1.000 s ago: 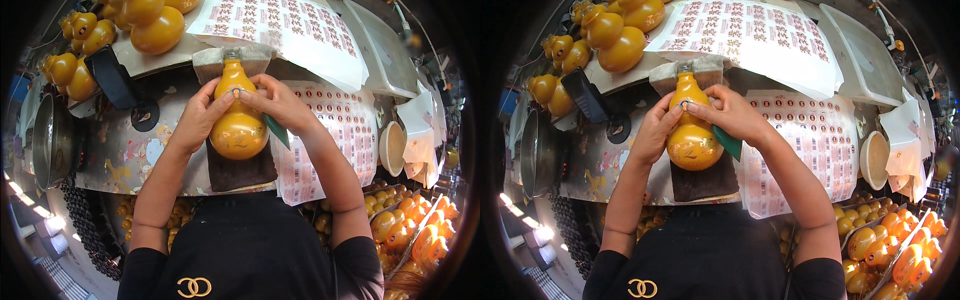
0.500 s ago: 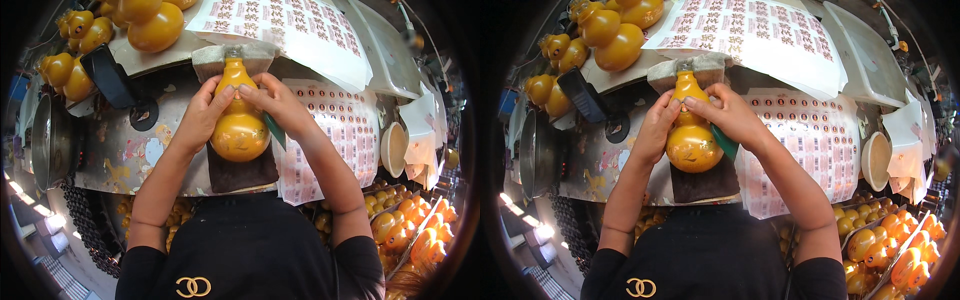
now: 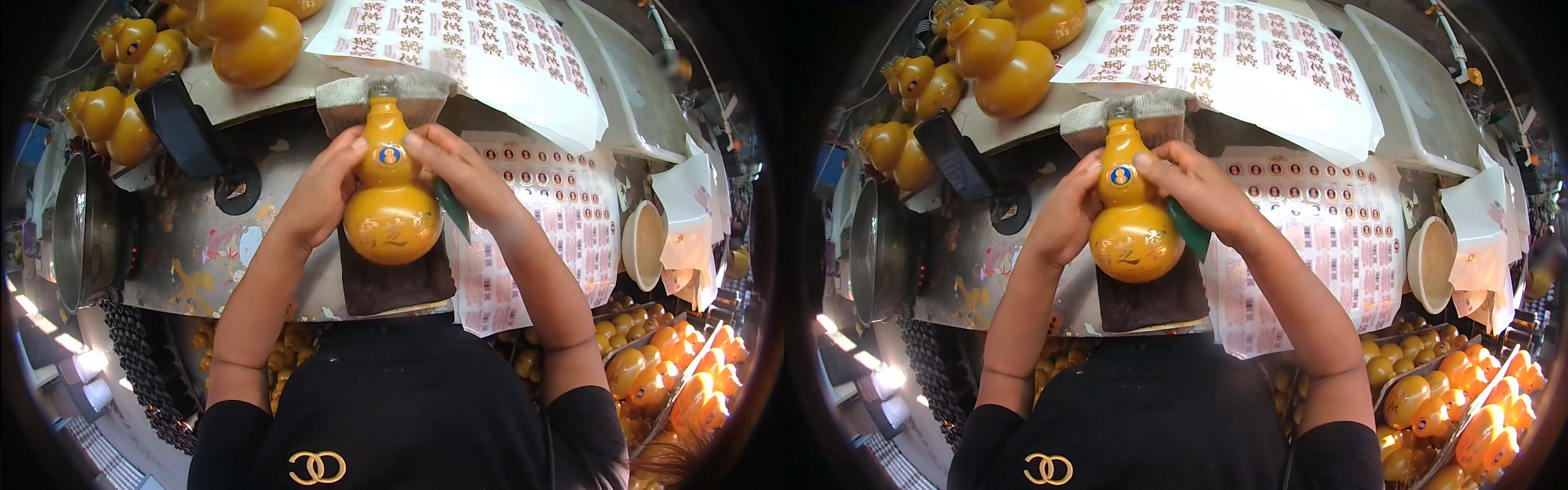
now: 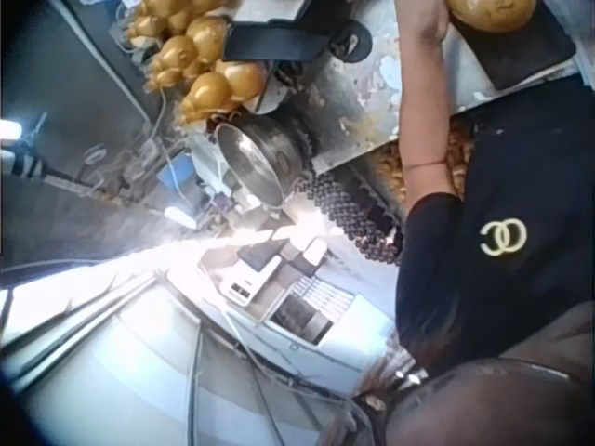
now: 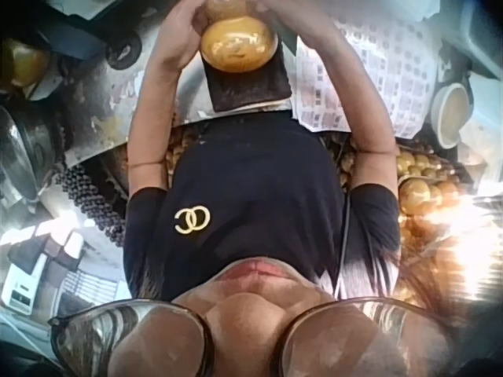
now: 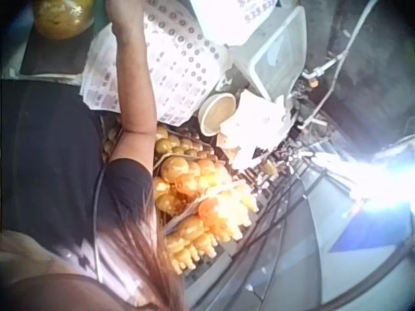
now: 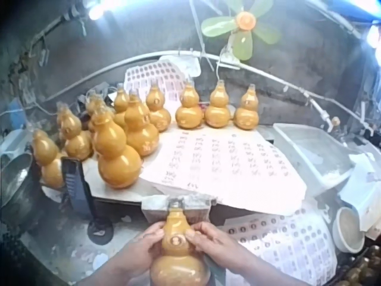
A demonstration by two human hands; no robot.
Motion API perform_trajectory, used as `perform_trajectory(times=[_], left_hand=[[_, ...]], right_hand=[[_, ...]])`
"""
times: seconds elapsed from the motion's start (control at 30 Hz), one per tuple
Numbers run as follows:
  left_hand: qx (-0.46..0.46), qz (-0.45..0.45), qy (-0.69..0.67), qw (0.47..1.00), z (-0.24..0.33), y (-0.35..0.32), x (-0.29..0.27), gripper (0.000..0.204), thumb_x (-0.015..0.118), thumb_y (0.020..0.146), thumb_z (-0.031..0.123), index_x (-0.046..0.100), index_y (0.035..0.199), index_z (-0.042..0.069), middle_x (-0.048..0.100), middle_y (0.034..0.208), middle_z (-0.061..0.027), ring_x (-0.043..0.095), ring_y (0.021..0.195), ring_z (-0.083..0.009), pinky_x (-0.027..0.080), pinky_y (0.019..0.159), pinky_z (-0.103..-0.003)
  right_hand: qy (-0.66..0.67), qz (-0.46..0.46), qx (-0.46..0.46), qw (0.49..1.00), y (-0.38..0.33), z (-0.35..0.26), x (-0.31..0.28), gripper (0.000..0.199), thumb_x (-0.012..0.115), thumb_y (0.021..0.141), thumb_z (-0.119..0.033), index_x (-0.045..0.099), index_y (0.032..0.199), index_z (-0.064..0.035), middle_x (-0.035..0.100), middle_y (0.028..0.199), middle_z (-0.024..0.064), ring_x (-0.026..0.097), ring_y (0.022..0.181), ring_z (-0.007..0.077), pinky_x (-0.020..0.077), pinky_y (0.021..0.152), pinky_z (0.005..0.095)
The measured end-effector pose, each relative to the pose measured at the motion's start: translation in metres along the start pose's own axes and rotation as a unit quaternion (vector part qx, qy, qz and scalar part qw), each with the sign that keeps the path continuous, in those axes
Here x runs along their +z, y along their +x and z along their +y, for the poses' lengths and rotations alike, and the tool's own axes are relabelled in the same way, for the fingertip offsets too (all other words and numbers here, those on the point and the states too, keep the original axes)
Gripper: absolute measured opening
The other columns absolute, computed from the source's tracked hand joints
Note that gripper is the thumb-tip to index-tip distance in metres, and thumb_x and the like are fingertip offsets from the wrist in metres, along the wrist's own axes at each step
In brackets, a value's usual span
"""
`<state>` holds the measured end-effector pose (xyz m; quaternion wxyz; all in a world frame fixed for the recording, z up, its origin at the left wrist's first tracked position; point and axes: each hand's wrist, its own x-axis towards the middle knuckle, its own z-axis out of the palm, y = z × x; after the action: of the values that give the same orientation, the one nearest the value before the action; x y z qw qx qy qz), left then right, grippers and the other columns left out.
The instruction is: The person picks up yellow gourd-shaped objects from a pile, wipes them with a green cloth, and applies a sticker label to each one. The labeled gourds are then placed on a nearby table.
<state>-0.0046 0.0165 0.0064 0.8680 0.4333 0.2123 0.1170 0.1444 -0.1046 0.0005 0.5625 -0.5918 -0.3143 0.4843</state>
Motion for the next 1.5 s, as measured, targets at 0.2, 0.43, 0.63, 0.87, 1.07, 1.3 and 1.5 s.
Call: perform_trajectory(times=[0.2, 0.43, 0.63, 0.87, 1.07, 1.3, 1.5], left_hand=[[0.044, 0.025, 0.103, 0.993, -0.006, 0.005, 0.005, 0.043, 0.046, 0.101, 0.036, 0.046, 0.126, 0.001, 0.057, 0.112, -0.0071, 0.055, 0.103, -0.0114, 0.045, 0.091, -0.027], [0.061, 0.015, 0.126, 0.99, -0.009, 0.006, -0.001, 0.043, 0.043, 0.101, 0.036, 0.048, 0.124, 0.0, 0.058, 0.11, -0.0067, 0.055, 0.101, -0.0105, 0.045, 0.089, -0.025], [0.043, 0.023, 0.102, 0.994, -0.009, 0.006, -0.007, 0.044, 0.042, 0.101, 0.037, 0.05, 0.125, 0.001, 0.059, 0.112, -0.0056, 0.056, 0.102, -0.0113, 0.045, 0.089, -0.025], [0.008, -0.033, 0.125, 0.992, -0.002, 0.006, -0.012, 0.042, 0.045, 0.101, 0.035, 0.049, 0.127, 0.003, 0.059, 0.112, -0.0058, 0.058, 0.101, -0.0127, 0.049, 0.087, -0.027], [0.011, -0.023, 0.025, 0.999, -0.003, 0.002, -0.011, 0.039, 0.044, 0.101, 0.031, 0.049, 0.128, 0.003, 0.058, 0.114, -0.0053, 0.057, 0.103, -0.0115, 0.047, 0.089, -0.027], [0.01, -0.019, 0.01, 1.0, -0.006, 0.003, -0.013, 0.039, 0.041, 0.102, 0.031, 0.048, 0.128, 0.002, 0.058, 0.116, -0.0056, 0.056, 0.108, -0.0141, 0.044, 0.095, -0.029], [0.051, -0.027, 0.125, 0.99, -0.009, -0.006, -0.007, 0.054, 0.06, 0.094, 0.029, 0.039, 0.135, 0.001, 0.056, 0.121, -0.0095, 0.056, 0.112, -0.0164, 0.045, 0.096, -0.029]], right_hand=[[-0.174, 0.047, 0.015, 0.983, 0.009, -0.005, 0.006, 0.068, 0.057, 0.084, -0.063, 0.058, 0.095, 0.0043, 0.061, 0.087, 0.0126, 0.058, 0.081, 0.0173, 0.0462, 0.073, 0.0286], [-0.117, 0.048, 0.007, 0.992, 0.004, -0.006, 0.006, 0.062, 0.058, 0.086, -0.058, 0.058, 0.094, 0.0033, 0.061, 0.087, 0.0107, 0.057, 0.08, 0.0144, 0.0457, 0.072, 0.0273], [-0.019, 0.03, 0.042, 0.999, 0.004, -0.002, 0.003, 0.053, 0.056, 0.09, -0.053, 0.059, 0.096, -0.0011, 0.057, 0.085, 0.0041, 0.052, 0.078, 0.0104, 0.0427, 0.071, 0.0238], [0.266, 0.077, -0.075, 0.958, -0.029, -0.024, -0.005, 0.028, 0.061, 0.091, -0.023, 0.058, 0.108, -0.001, 0.062, 0.104, 0.008, 0.061, 0.101, 0.0173, 0.0478, 0.093, 0.0295], [-0.461, 0.079, -0.471, 0.748, -0.035, -0.032, 0.011, 0.029, 0.067, 0.067, 0.004, 0.067, 0.094, -0.0075, 0.065, 0.092, 0.0055, 0.062, 0.091, 0.0264, 0.0486, 0.079, 0.035], [-0.469, 0.011, -0.426, 0.774, -0.048, -0.028, 0.01, 0.024, 0.066, 0.07, 0.001, 0.067, 0.093, -0.0079, 0.066, 0.091, 0.0051, 0.062, 0.089, 0.0262, 0.0484, 0.078, 0.0354], [-0.234, 0.058, -0.212, 0.947, -0.039, -0.052, -0.001, 0.023, 0.062, 0.086, -0.013, 0.059, 0.107, -0.0039, 0.064, 0.096, 0.0084, 0.063, 0.092, 0.0205, 0.0488, 0.082, 0.0323]])
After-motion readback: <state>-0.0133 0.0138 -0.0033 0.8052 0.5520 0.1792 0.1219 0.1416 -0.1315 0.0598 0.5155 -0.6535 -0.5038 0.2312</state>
